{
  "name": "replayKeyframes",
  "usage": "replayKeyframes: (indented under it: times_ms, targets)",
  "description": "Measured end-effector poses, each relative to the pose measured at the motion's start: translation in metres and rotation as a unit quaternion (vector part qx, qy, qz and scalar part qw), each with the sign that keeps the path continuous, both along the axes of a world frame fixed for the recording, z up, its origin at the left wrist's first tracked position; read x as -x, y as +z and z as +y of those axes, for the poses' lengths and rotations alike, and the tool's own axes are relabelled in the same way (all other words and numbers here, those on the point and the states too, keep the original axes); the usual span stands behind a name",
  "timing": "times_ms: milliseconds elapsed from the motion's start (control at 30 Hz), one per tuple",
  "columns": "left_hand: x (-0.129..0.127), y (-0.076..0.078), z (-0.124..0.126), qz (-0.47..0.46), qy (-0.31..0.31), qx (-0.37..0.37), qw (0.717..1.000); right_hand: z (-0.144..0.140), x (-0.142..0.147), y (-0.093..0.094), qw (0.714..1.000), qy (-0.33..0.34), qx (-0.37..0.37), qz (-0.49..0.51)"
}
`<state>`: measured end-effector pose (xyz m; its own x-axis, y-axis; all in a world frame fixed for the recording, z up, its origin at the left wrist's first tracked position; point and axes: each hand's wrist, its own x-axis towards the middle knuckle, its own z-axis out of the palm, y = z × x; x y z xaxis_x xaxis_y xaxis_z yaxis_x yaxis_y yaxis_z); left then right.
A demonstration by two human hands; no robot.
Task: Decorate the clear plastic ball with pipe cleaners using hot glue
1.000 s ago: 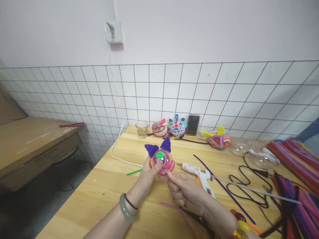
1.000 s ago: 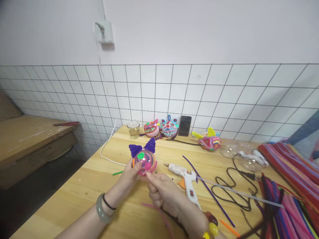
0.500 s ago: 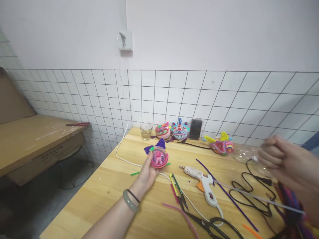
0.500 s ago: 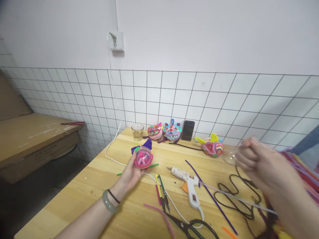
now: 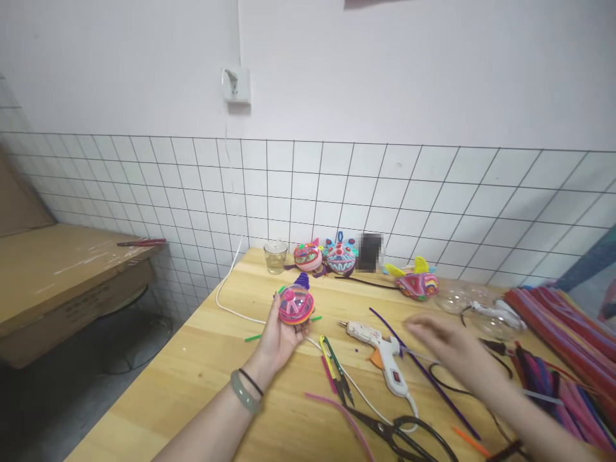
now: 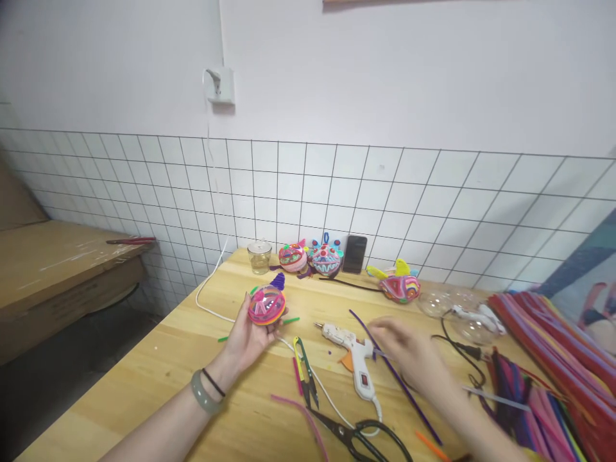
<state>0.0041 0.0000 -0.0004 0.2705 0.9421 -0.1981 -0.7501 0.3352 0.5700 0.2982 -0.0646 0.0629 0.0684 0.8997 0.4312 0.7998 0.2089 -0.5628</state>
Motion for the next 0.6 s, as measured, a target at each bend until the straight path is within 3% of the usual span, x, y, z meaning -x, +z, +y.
replayKeyframes:
  times_ms: [33,100,233,400,600]
  targets:
    - [-0.001,0.0,-0.001,0.002,-0.01,0.001,1.0,0.006,0.026,-0.01,0.997,0.061,0.04,-0.003]
    - [-0.004,0.001,-0.004,0.001,-0.037,0.003,0.999,0.013,0.074,-0.021,0.991,0.116,0.046,-0.047]
    - [-0.008,0.003,-0.009,-0.023,-0.062,-0.005,0.998,0.02,0.133,-0.021,0.984,0.131,-0.003,-0.118]
    - [-0.01,0.004,-0.012,-0.068,-0.069,-0.024,0.995,0.036,0.154,-0.026,0.961,0.109,-0.132,-0.218]
    - [-0.011,0.004,-0.013,-0.081,-0.071,-0.005,0.994,0.042,0.152,-0.037,0.945,0.165,-0.18,-0.217]
